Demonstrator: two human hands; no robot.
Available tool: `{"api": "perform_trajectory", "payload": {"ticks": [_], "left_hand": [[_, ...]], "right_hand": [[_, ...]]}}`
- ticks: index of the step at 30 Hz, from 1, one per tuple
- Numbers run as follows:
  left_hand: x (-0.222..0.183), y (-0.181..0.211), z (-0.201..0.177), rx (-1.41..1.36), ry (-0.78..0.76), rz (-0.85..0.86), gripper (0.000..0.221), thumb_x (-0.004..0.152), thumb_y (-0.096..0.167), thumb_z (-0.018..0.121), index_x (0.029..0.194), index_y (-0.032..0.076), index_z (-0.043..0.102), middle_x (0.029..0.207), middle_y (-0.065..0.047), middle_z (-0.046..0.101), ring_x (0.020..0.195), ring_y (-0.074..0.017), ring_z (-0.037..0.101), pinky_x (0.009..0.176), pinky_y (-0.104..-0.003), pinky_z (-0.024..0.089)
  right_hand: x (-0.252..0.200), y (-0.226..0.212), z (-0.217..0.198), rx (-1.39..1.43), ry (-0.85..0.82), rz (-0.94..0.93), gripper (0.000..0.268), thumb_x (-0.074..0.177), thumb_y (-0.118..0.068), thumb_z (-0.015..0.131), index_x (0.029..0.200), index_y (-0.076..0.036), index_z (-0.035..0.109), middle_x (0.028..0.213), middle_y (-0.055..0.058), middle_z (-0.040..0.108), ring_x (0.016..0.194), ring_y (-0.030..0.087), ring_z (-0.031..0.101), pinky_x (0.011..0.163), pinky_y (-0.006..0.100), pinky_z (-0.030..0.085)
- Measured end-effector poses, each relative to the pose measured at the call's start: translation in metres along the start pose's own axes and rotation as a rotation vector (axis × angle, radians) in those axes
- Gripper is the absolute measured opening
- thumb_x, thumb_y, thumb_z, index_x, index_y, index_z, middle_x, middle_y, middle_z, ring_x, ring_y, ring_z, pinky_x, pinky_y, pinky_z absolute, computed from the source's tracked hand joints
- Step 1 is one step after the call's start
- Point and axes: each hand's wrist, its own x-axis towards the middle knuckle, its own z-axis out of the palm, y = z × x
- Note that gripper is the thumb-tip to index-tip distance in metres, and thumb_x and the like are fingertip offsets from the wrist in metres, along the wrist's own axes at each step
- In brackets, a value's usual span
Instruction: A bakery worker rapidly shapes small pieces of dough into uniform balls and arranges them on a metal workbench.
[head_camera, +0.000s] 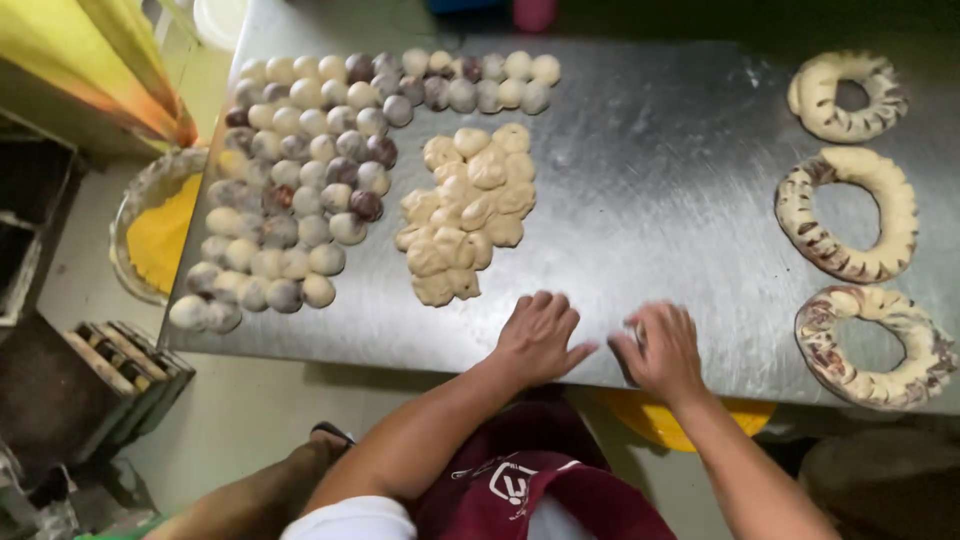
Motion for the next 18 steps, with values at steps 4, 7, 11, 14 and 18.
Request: {"api": "perform_trajectory", "payload": {"ticks": [4,7,11,14,18], "left_hand": [[-0.046,-0.04,0.011,0.018,0.219,0.212,0.027,0.096,0.035,0.055,0.102,0.01,0.064,0.094,-0.01,0.056,0.086,-0.0362,0.06,0.064,-0.047,0.05],[0.025,-0.062,0.024,0.015,0.478,0.306,0.046,0.09,0.061,0.06,0.089,0.015,0.057,0.084,-0.007,0.051,0.076,-0.0356,0.059,0.067,-0.048,0.048],[0.037,-0.021,0.036,0.006,0.52,0.144,0.051,0.09,0.061,0.058,0.082,0.011,0.052,0.078,-0.01,0.05,0.073,-0.0365,0.058,0.064,-0.051,0.047],[-0.005,-0.03,0.025,-0.011,0.33,0.167,0.049,0.096,0.058,0.053,0.079,0.012,0.05,0.083,-0.009,0.052,0.079,-0.0366,0.059,0.068,-0.049,0.047],[0.035,-0.061,0.048,0.04,0.407,0.206,0.043,0.089,0.055,0.061,0.083,0.013,0.052,0.084,-0.009,0.05,0.076,-0.036,0.058,0.065,-0.05,0.048]], "right_hand": [[-0.047,0.043,-0.025,-0.11,0.068,-0.019,0.021,0.096,-0.035,0.063,0.088,-0.015,0.064,0.085,0.008,0.06,0.087,0.038,0.064,0.08,0.052,0.052],[0.028,0.077,0.012,-0.217,0.272,-0.049,0.015,0.09,-0.036,0.074,0.099,-0.024,0.07,0.091,0.001,0.06,0.086,0.03,0.064,0.079,0.045,0.051],[0.053,0.028,0.023,-0.136,0.299,-0.02,0.016,0.097,-0.026,0.07,0.086,-0.017,0.063,0.079,0.004,0.056,0.077,0.031,0.063,0.076,0.045,0.049],[-0.003,0.034,0.001,-0.054,0.159,0.019,0.017,0.094,-0.035,0.071,0.092,-0.019,0.067,0.084,0.002,0.06,0.086,0.03,0.065,0.081,0.044,0.05],[0.014,0.084,0.02,-0.236,0.176,0.023,0.02,0.094,-0.041,0.07,0.09,-0.022,0.065,0.084,0.0,0.058,0.084,0.029,0.063,0.081,0.044,0.05]]}}
